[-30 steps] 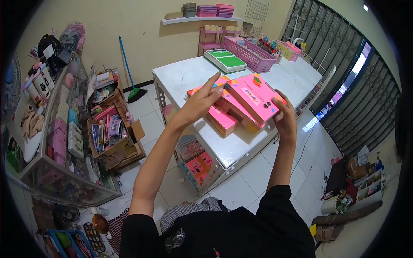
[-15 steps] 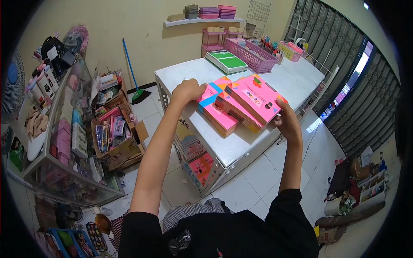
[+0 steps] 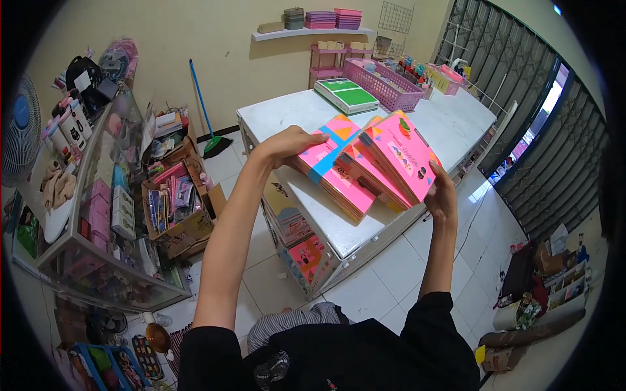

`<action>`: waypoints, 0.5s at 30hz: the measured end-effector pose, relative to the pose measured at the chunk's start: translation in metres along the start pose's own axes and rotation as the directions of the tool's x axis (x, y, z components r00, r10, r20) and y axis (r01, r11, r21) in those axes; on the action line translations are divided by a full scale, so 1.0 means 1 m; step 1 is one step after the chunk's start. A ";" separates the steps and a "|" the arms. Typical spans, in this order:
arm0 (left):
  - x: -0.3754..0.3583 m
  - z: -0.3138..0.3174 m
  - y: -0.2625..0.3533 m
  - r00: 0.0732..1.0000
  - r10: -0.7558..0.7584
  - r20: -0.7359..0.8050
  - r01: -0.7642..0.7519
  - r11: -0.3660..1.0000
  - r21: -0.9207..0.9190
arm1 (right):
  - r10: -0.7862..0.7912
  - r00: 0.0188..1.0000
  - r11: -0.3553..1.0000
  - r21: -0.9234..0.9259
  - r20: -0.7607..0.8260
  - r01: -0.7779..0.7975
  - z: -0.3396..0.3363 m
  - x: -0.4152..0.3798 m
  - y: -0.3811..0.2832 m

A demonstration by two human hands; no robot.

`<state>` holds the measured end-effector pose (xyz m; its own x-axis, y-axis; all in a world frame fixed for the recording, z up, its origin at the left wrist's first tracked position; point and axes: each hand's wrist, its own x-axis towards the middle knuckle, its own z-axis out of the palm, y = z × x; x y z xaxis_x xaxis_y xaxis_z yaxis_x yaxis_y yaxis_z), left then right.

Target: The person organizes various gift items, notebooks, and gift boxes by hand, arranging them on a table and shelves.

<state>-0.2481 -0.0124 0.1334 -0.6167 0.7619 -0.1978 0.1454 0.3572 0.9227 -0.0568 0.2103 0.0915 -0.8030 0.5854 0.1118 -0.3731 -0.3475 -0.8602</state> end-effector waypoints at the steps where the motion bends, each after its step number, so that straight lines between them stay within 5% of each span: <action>1: -0.001 -0.001 -0.005 0.999 0.025 -0.035 -0.028 0.994 -0.103 | -0.032 0.999 0.999 -0.013 -0.027 0.031 0.002 -0.001 0.000; 8: -0.066 -0.049 -0.050 0.899 0.122 -0.420 -0.220 0.956 -0.194 | -0.047 0.998 0.993 -0.113 -0.046 0.042 0.007 0.004 -0.006; 15: -0.141 -0.061 -0.098 0.682 0.106 -0.723 -0.491 0.799 -0.347 | -0.159 0.980 0.783 -0.620 -0.123 0.049 0.030 0.003 -0.007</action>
<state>-0.2229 -0.1881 0.0910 -0.9650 0.1670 0.2021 0.1509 -0.2765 0.9491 -0.0707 0.1927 0.1127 -0.6697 0.7192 0.1850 -0.0434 0.2109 -0.9766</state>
